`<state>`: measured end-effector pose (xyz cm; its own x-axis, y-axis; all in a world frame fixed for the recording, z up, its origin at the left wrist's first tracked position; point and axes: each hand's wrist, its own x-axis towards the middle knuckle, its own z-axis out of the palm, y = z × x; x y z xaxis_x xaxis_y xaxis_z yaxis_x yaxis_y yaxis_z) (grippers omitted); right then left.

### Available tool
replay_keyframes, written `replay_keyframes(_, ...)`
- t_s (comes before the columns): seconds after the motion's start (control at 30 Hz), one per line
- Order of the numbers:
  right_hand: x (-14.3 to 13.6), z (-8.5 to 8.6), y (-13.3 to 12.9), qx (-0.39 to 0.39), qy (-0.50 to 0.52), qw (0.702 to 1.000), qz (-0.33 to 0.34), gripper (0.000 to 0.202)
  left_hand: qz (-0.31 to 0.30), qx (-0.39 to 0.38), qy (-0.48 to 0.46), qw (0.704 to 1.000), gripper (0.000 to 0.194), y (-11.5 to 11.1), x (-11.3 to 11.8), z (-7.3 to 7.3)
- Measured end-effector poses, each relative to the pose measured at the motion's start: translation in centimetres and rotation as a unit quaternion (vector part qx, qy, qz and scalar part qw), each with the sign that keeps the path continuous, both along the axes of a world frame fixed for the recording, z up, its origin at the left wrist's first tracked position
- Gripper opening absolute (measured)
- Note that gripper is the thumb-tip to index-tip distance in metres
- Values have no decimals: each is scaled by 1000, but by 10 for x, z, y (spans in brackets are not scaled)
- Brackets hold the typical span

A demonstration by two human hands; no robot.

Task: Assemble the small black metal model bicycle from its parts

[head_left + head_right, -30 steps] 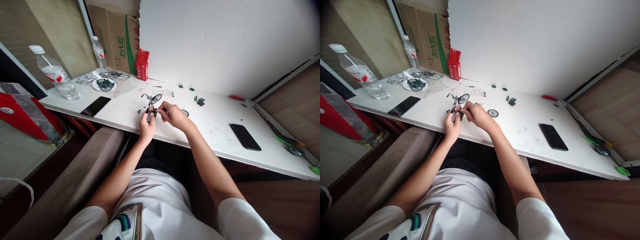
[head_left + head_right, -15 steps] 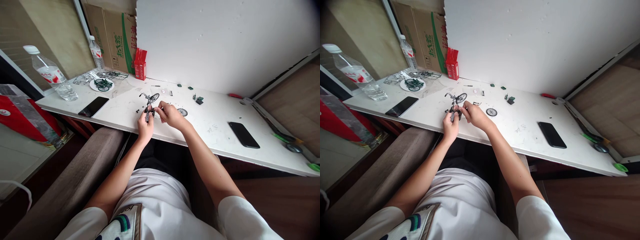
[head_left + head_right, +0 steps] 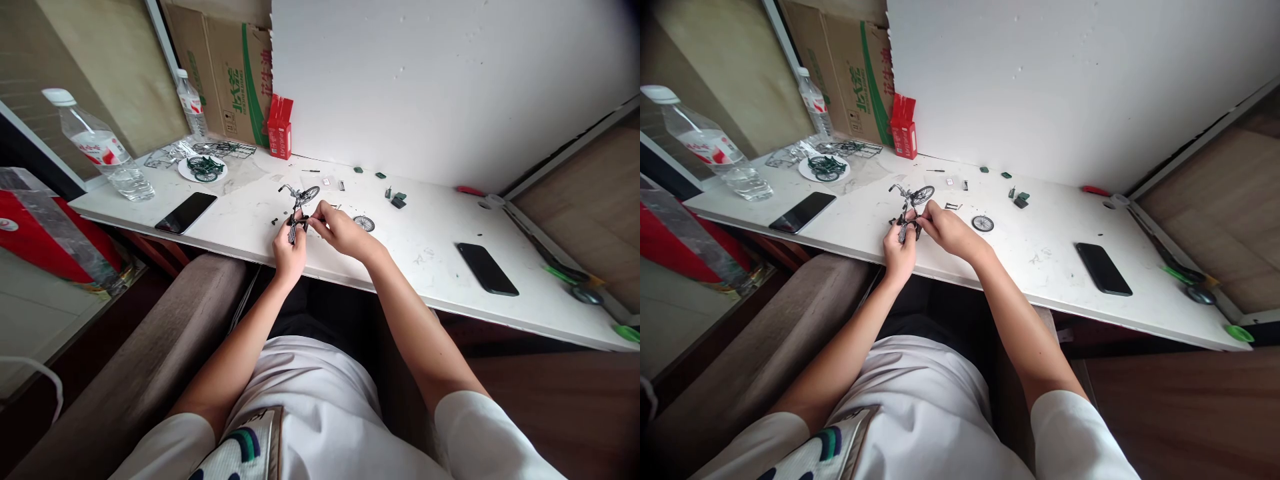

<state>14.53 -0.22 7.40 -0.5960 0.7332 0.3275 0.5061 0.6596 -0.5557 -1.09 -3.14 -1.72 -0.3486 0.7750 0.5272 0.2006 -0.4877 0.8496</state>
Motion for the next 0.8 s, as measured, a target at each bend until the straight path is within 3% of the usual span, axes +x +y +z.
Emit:
replay_keyframes(0.33,-1,6,-3,-32,-45,998,-36,34,-25,0,-12,1000,40,0,0,-2)
replay_keyframes(0.5,3,10,-1,-45,-38,998,-35,30,-43,-20,-40,998,41,5,-1,-3)
replay_keyframes(0.67,26,15,13,15,-26,994,-108,32,-103,-75,-202,971,37,13,-5,-1)
replay_keyframes(0.8,48,1,32,42,-156,969,-187,26,-166,-101,-323,926,35,16,-11,14)
